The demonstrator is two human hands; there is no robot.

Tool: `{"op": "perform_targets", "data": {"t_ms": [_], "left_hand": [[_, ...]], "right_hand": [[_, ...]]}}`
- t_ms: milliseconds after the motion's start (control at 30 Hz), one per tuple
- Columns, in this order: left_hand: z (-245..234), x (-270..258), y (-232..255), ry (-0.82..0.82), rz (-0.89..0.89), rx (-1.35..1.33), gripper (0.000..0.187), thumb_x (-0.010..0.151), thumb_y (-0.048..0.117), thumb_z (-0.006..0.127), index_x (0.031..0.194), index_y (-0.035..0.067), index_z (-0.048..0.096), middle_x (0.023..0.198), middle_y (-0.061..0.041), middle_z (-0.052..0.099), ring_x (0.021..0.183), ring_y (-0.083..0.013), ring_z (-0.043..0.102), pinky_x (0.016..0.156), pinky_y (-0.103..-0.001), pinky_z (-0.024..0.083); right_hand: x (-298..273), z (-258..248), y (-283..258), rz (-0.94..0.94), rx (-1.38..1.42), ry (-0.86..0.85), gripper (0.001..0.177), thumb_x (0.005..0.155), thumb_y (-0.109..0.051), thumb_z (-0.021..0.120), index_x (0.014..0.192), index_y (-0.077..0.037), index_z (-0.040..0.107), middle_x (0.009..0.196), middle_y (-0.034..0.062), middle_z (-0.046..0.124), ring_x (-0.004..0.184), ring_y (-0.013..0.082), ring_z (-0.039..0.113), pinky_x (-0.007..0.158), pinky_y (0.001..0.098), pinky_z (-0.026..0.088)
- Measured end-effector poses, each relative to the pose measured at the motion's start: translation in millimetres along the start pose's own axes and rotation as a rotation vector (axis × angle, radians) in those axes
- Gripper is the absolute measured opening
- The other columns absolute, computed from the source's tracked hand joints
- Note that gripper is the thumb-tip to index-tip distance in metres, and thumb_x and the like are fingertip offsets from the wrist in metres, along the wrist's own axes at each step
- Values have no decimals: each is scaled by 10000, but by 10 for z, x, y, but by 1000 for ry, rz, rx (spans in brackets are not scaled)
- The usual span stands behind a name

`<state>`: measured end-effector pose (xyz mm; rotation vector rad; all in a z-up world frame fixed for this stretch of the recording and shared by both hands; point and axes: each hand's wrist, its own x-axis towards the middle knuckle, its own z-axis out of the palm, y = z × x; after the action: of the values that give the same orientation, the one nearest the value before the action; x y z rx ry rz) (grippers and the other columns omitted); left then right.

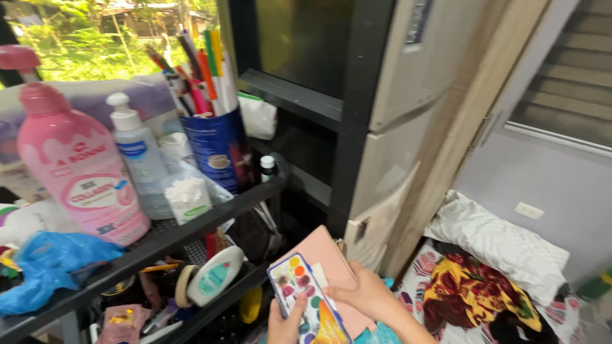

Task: The person moves various personal care items, including bottles, a makeup palette, and a pen holder, from a black rolling cart onto a nearby bed. The person then sprays a cleaning solution onto a yellow cloth and wipes the top shelf of the cart.

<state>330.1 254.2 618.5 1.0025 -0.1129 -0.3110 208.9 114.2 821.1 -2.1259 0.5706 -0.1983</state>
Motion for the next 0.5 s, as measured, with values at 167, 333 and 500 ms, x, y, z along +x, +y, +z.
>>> {"op": "perform_targets", "data": {"t_ms": [167, 333, 500], "left_hand": [[228, -330, -348, -20, -121, 153, 429, 901, 120, 706, 1280, -45, 592, 1128, -168, 787, 1003, -207, 758, 902, -342, 583], [437, -594, -665, -8, -329, -180, 402, 885, 75, 648, 1269, -37, 603, 1121, -208, 759, 973, -274, 746, 865, -404, 593], [679, -984, -935, 26, -226, 56, 382, 872, 76, 735, 1223, -57, 665, 1149, -167, 761, 1014, -204, 725, 888, -346, 577]], "right_hand": [[-348, -178, 271, 48, -1, 19, 702, 624, -336, 919, 1189, -24, 642, 1002, 134, 793, 897, 202, 786, 806, 314, 601], [-586, -316, 787, 29, 156, 34, 681, 638, -239, 930, 1213, -17, 639, 1012, 107, 823, 909, 150, 775, 840, 296, 597], [-872, -589, 1290, 34, 388, -210, 708, 657, -108, 940, 1310, -72, 668, 1091, 22, 806, 966, 81, 729, 897, 264, 571]]}}
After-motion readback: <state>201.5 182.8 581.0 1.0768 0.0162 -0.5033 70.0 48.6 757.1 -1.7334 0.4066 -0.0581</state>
